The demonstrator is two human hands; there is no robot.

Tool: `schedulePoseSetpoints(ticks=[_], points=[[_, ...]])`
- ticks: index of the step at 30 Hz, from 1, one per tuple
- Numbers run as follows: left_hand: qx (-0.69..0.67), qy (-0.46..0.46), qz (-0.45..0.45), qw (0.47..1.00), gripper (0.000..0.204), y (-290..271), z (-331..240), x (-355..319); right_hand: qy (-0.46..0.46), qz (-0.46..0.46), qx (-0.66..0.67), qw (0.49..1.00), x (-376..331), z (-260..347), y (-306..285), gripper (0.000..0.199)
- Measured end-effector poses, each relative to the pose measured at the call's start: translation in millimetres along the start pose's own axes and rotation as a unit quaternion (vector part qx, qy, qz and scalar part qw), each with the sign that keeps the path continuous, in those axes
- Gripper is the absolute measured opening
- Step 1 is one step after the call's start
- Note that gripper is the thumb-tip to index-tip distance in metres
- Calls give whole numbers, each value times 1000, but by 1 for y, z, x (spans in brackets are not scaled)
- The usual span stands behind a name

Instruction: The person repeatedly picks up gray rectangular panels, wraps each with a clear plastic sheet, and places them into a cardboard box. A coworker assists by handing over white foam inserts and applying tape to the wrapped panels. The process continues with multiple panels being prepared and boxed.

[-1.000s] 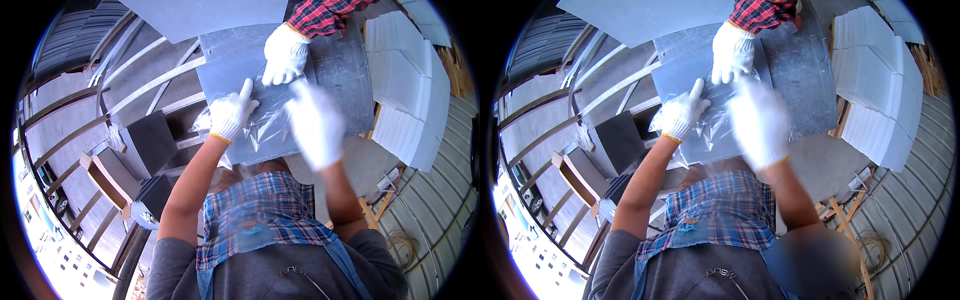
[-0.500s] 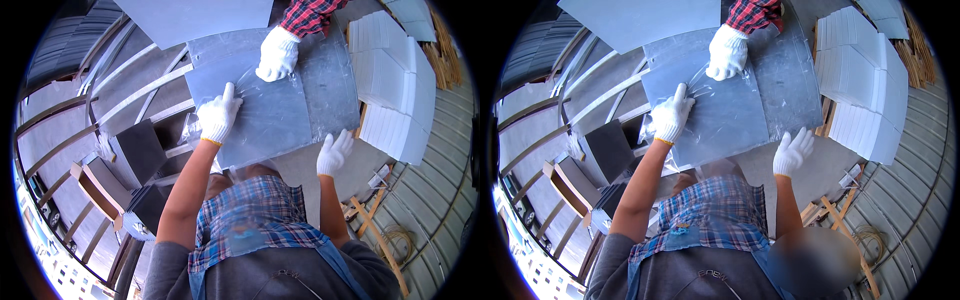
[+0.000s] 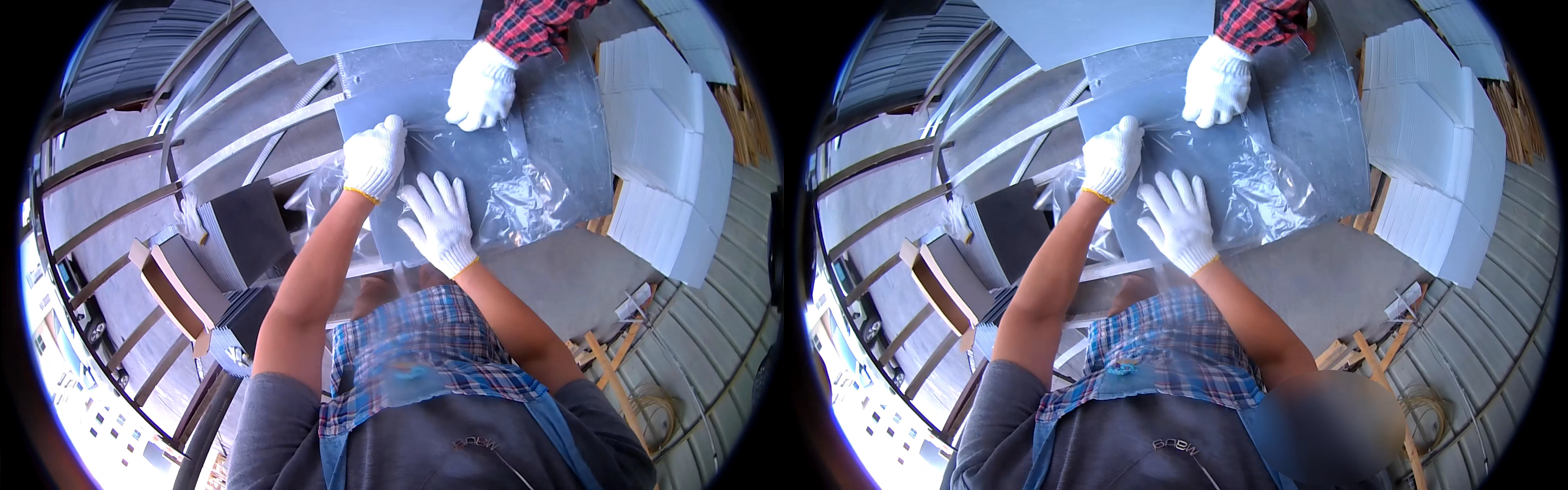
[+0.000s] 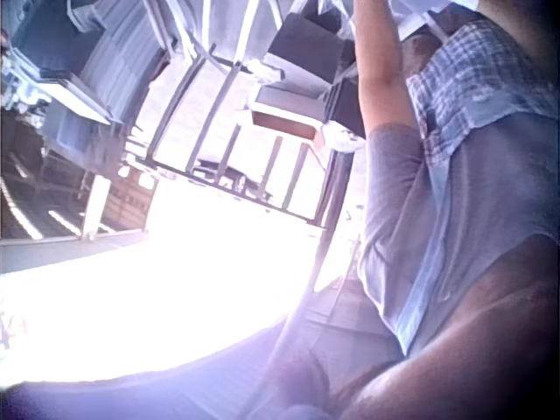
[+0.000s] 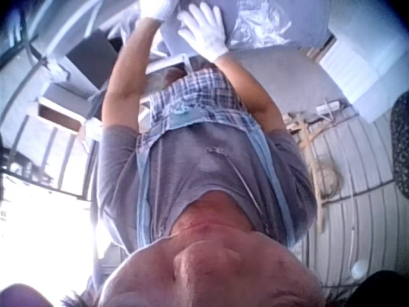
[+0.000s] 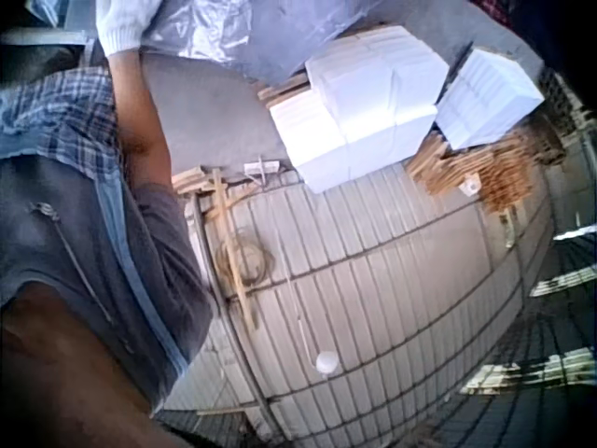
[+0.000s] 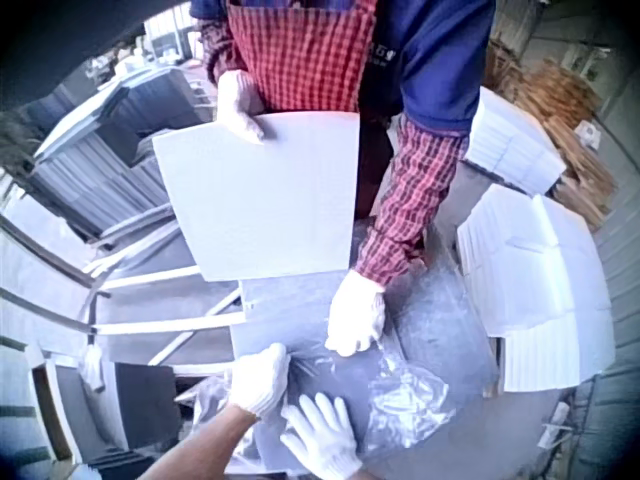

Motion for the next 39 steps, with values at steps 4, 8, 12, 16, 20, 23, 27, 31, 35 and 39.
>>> schedulePoseSetpoints(ticks=[4,8,12,16,20,23,27,31,35,39], points=[[21,87,-9,996,16,-9,14,24,0,-35,4,999,12,22,18,53],[72,122,45,989,17,-12,29,47,-2,-47,16,999,26,41,31,54],[94,105,44,989,16,-20,31,53,8,-24,2,1000,38,43,38,51],[70,93,-107,987,30,-51,7,29,18,-24,8,1000,39,38,43,46],[60,126,-19,990,41,-29,6,-25,24,-50,19,998,38,35,35,36],[8,32,-87,996,35,-8,17,-39,50,-182,139,972,33,16,15,26],[20,-73,-38,996,44,-6,-8,-31,187,-280,84,938,29,-39,-20,28],[40,-110,-58,991,49,-3,-11,-30,275,-187,-170,927,15,-99,-32,51],[66,-134,-79,986,49,-3,-4,-21,277,-96,-235,927,4,-111,-34,59],[49,-218,-56,973,48,-18,-1,-3,266,-83,-250,927,5,-111,-38,62]])
Point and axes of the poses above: each hand's wrist, its own x-axis towards the middle knuckle, its own y-axis out of the palm, z = x × y, the point moved 4 cm from there along x, towards the middle knuckle, and after that the axes turned 8 degrees about y, right-handed, at the moved point
